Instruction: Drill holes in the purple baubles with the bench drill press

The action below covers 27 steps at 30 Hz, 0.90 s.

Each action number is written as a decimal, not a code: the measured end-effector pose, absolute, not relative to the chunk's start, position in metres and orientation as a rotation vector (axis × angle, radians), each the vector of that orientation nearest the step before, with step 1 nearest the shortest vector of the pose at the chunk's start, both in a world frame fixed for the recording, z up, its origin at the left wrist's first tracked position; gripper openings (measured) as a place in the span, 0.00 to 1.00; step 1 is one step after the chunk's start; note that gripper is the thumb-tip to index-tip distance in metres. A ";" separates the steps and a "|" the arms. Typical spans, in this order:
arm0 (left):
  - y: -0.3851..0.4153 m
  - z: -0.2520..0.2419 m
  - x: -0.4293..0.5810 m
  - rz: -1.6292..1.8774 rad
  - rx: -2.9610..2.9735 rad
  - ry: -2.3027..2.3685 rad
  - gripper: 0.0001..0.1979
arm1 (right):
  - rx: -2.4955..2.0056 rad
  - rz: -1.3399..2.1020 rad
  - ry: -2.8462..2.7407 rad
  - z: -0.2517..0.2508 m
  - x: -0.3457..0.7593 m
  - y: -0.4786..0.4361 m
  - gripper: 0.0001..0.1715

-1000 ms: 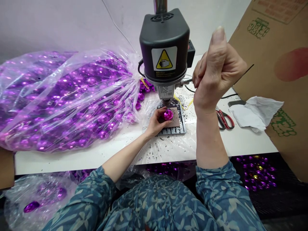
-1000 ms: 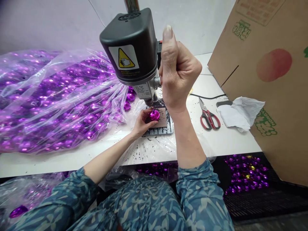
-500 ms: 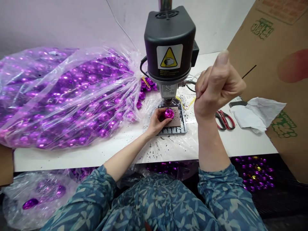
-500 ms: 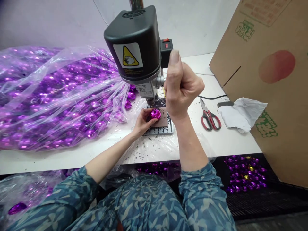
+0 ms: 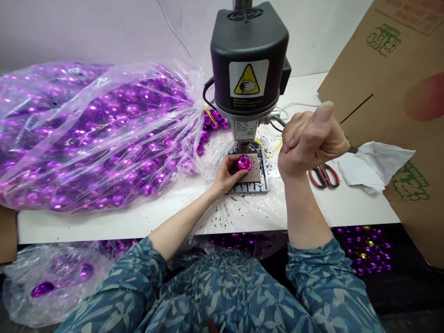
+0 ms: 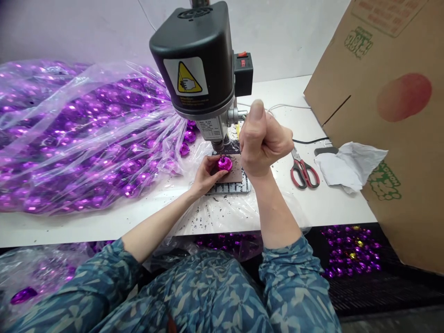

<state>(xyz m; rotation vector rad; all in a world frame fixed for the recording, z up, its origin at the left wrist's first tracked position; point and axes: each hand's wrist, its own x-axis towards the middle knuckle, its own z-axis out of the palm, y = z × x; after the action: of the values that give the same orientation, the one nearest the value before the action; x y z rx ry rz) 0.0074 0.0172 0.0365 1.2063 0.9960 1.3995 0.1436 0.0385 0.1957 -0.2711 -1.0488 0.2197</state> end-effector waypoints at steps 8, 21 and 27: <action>0.017 0.037 0.008 1.430 1.267 1.016 0.24 | -0.276 0.084 -1.045 0.177 0.145 0.046 0.38; 0.026 0.016 0.002 1.439 1.514 1.034 0.28 | -0.085 0.031 -1.140 0.166 0.149 0.049 0.33; 0.026 0.021 0.004 1.461 1.528 1.081 0.26 | -0.350 0.262 -1.061 0.224 0.142 0.050 0.35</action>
<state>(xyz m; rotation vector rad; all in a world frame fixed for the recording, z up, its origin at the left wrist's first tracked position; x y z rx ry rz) 0.0041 0.0258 0.0213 1.5283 1.0806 1.4609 0.1420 0.0497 0.2239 -0.3502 -1.0611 0.2622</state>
